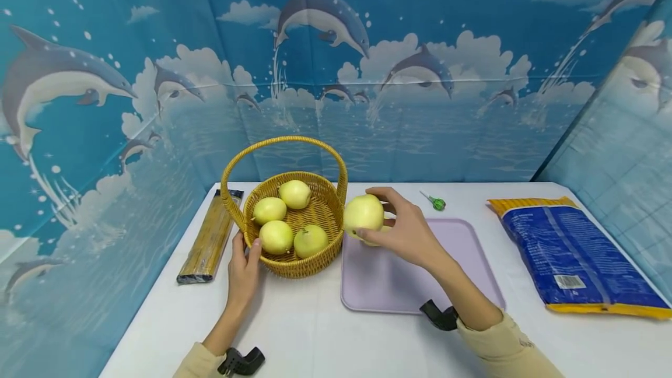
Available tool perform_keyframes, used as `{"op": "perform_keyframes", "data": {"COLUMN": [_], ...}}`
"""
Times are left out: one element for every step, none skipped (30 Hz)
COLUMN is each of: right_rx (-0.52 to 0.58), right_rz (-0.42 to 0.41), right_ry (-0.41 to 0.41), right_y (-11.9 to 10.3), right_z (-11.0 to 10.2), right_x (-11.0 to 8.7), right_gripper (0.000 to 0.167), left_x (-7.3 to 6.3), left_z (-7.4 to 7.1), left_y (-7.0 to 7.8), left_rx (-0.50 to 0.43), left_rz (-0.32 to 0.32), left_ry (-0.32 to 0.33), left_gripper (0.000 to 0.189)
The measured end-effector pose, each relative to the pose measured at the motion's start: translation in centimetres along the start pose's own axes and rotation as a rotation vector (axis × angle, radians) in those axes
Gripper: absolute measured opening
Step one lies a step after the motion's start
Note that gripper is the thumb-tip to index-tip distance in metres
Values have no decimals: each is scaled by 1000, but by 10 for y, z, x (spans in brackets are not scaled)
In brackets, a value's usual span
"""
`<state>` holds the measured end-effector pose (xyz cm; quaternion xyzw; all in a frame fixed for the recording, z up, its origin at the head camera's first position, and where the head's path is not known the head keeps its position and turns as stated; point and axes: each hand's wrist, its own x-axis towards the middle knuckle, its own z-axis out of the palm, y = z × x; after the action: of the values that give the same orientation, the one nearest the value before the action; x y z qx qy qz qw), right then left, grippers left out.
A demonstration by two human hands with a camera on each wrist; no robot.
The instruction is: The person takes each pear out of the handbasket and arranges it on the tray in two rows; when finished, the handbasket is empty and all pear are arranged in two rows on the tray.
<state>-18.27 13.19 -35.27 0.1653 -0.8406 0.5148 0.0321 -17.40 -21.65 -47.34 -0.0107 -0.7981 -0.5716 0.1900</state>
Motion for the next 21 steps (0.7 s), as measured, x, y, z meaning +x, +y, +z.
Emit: {"op": "perform_keyframes", "data": {"right_rx": [-13,-22,-28,-38,-51,-63,-70,-77,-86,-96,-104,-111,-116,-125,-134,-144,-148,-151,-155,-158,-158], "right_rz": [0,0,1,2,3,2,5,10,17,24,32,43,53,63,71,76,80,83,86,92,95], "right_ry": [4,6,9,10,12,13,16,17,17,17,17,15,12,9,6,0,-9,-19,-30,-41,-53], "right_y": [4,8,13,17,21,25,30,34,38,42,45,49,53,57,61,65,69,74,78,82,86], "right_z": [-5,-10,-15,-20,-25,-30,-35,-40,-45,-50,-54,-58,-62,-65,-68,-70,-71,-72,-73,-74,-75], "right_x": [-3,-6,-8,-10,-11,-12,-12,-12,-12,-11,-11,-10,-10,-9,-9,-9,-8,-8,-8,-8,-8], "right_gripper": [74,74,74,75,75,75,74,74,74,74,74,74,74,74,74,74,74,74,74,74,74], "left_x": [0,0,0,0,0,-1,-1,-1,-1,-1,-2,-1,-1,-1,0,0,0,0,0,0,0], "left_z": [1,1,1,1,1,1,1,0,0,0,0,0,0,0,1,0,0,0,0,0,0], "left_y": [0,-1,-1,-1,-1,-1,-1,-1,-1,-1,-1,-1,0,0,1,0,0,0,0,0,0], "left_rx": [1,3,4,7,10,11,13,14,14,16,15,14,16,17,17,18,16,15,16,17,17], "left_rz": [1,3,5,6,6,5,3,1,-2,-4,-6,-9,-10,-9,-7,-6,-5,-3,-1,-1,-3], "left_ry": [0,3,6,8,10,12,13,13,11,9,6,3,1,-2,-3,0,3,5,8,7,7], "left_gripper": [56,56,56,56,56,56,56,56,56,56,56,57,57,57,57,56,56,56,55,55,55]}}
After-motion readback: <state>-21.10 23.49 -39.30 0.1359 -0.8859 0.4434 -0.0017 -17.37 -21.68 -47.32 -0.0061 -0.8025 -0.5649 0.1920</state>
